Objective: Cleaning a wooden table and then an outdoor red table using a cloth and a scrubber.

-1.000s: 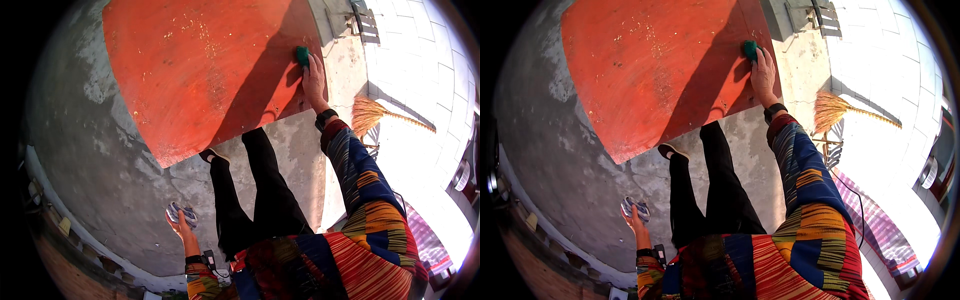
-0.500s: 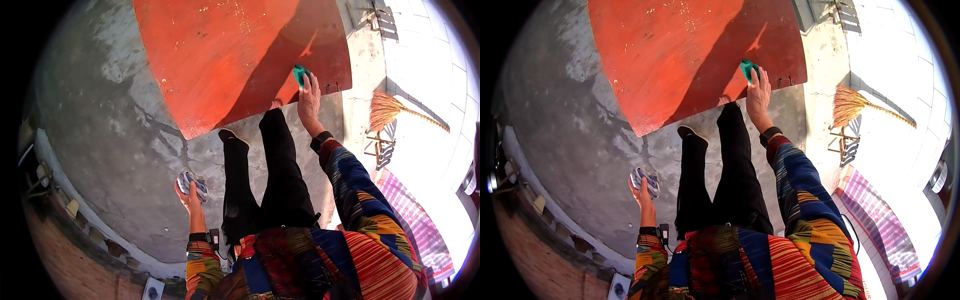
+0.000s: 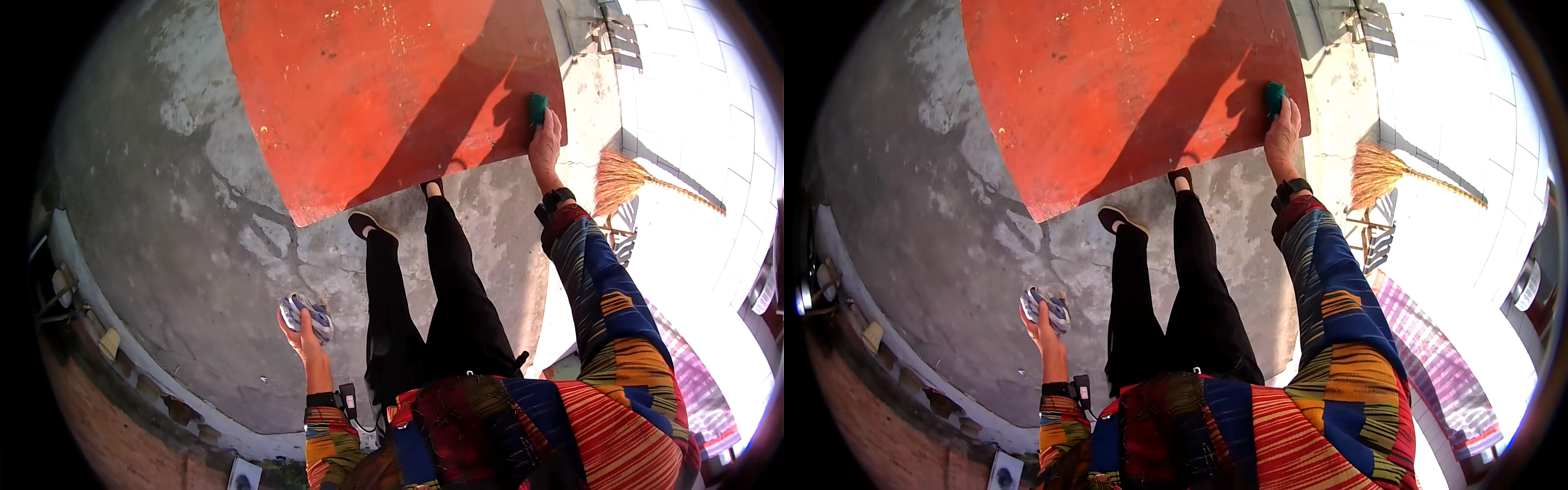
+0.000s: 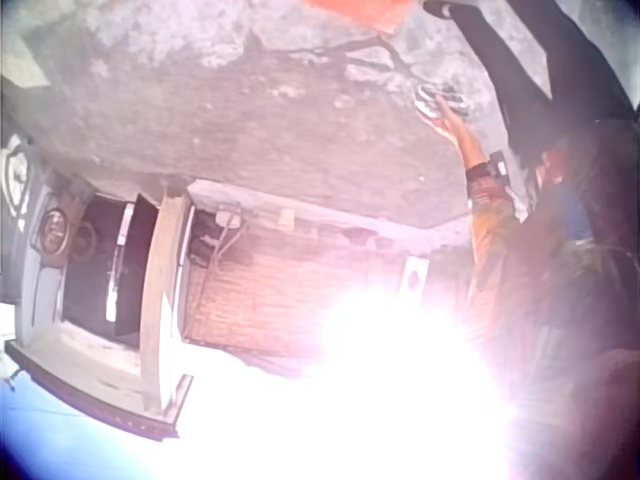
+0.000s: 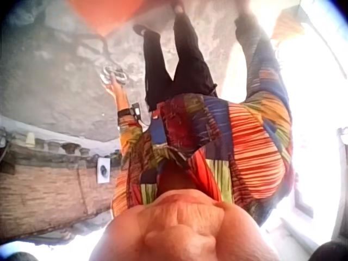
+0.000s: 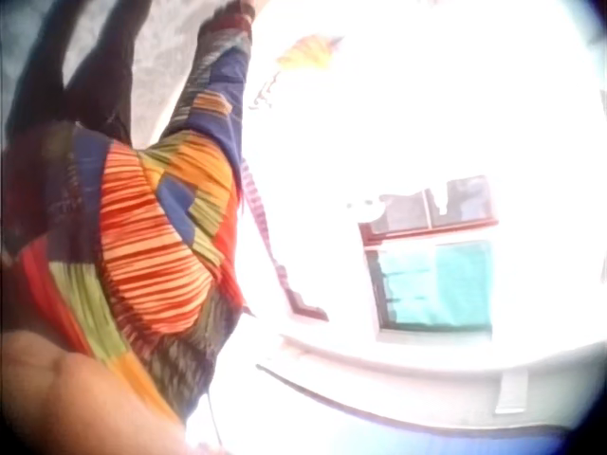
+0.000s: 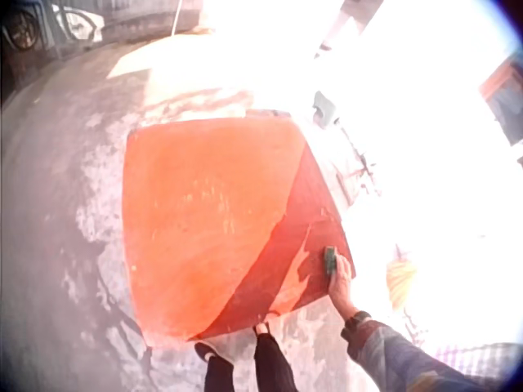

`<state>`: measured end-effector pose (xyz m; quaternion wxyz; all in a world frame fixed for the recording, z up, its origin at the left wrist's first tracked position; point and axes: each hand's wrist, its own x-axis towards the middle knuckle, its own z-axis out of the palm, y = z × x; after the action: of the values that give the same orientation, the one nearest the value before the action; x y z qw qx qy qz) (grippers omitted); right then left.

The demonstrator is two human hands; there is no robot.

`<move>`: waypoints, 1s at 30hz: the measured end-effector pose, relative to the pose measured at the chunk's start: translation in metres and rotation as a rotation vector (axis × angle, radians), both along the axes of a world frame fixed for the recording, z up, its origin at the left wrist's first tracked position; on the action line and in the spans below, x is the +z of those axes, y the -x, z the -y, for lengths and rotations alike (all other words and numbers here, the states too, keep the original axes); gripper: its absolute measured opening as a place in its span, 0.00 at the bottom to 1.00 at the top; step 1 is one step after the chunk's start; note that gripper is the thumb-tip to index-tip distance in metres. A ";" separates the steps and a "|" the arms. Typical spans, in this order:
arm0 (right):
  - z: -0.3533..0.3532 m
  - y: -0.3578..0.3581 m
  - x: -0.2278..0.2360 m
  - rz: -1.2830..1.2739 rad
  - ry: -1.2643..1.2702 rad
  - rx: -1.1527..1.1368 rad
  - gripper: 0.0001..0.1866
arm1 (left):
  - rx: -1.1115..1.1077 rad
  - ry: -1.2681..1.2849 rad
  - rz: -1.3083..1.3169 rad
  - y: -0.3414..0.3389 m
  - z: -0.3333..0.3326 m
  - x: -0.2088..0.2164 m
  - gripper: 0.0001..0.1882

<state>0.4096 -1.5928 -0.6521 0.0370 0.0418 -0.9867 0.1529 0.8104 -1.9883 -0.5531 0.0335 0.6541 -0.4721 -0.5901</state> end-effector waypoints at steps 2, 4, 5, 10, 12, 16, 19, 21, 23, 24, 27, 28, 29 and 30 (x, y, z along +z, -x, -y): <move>0.024 -0.018 0.007 0.042 0.146 0.107 0.24 | 0.037 -0.001 -0.011 -0.007 0.007 0.003 0.31; 0.064 -0.072 0.010 0.133 0.146 0.259 0.25 | 0.052 0.020 -0.005 -0.012 0.008 0.000 0.31; 0.074 -0.083 0.014 0.157 0.161 0.307 0.25 | 0.051 0.013 -0.009 -0.014 0.008 -0.002 0.31; 0.120 -0.110 0.015 0.082 0.253 0.415 0.26 | -0.015 0.008 -0.030 -0.006 0.002 -0.007 0.32; 0.112 -0.101 0.022 0.056 0.198 0.473 0.25 | -0.084 0.038 0.005 0.007 -0.006 -0.010 0.32; 0.029 -0.042 0.051 0.043 -0.038 0.358 0.27 | -0.096 -0.044 0.008 0.035 -0.027 0.005 0.33; -0.002 -0.019 0.026 -0.063 0.002 -0.016 0.27 | -0.060 -0.043 -0.041 0.018 -0.016 0.001 0.31; 0.027 -0.013 0.039 -0.025 0.161 -0.001 0.27 | -0.195 -0.004 0.089 -0.007 0.007 -0.029 0.29; 0.062 -0.015 0.054 0.043 0.328 0.244 0.27 | -0.444 0.232 0.288 -0.046 0.030 -0.059 0.45; 0.075 -0.023 0.062 0.124 0.273 0.382 0.26 | -0.580 0.468 0.321 -0.044 0.030 -0.074 0.43; 0.096 -0.052 0.050 0.285 0.233 0.760 0.25 | -0.395 0.132 0.345 -0.017 0.016 -0.073 0.42; 0.093 -0.056 0.044 0.364 0.221 0.852 0.23 | -0.396 0.126 0.318 -0.005 0.007 -0.071 0.42; 0.086 -0.066 0.038 0.422 0.259 0.903 0.22 | -0.478 0.204 0.300 0.006 -0.007 -0.079 0.43; 0.098 -0.065 0.037 0.358 0.247 0.960 0.21 | -0.549 0.304 0.323 -0.003 0.001 -0.079 0.43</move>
<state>0.4750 -1.6907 -0.6153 -0.2016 0.4576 -0.8219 0.2727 0.8134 -1.9891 -0.6320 -0.1045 0.5751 -0.7121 -0.3889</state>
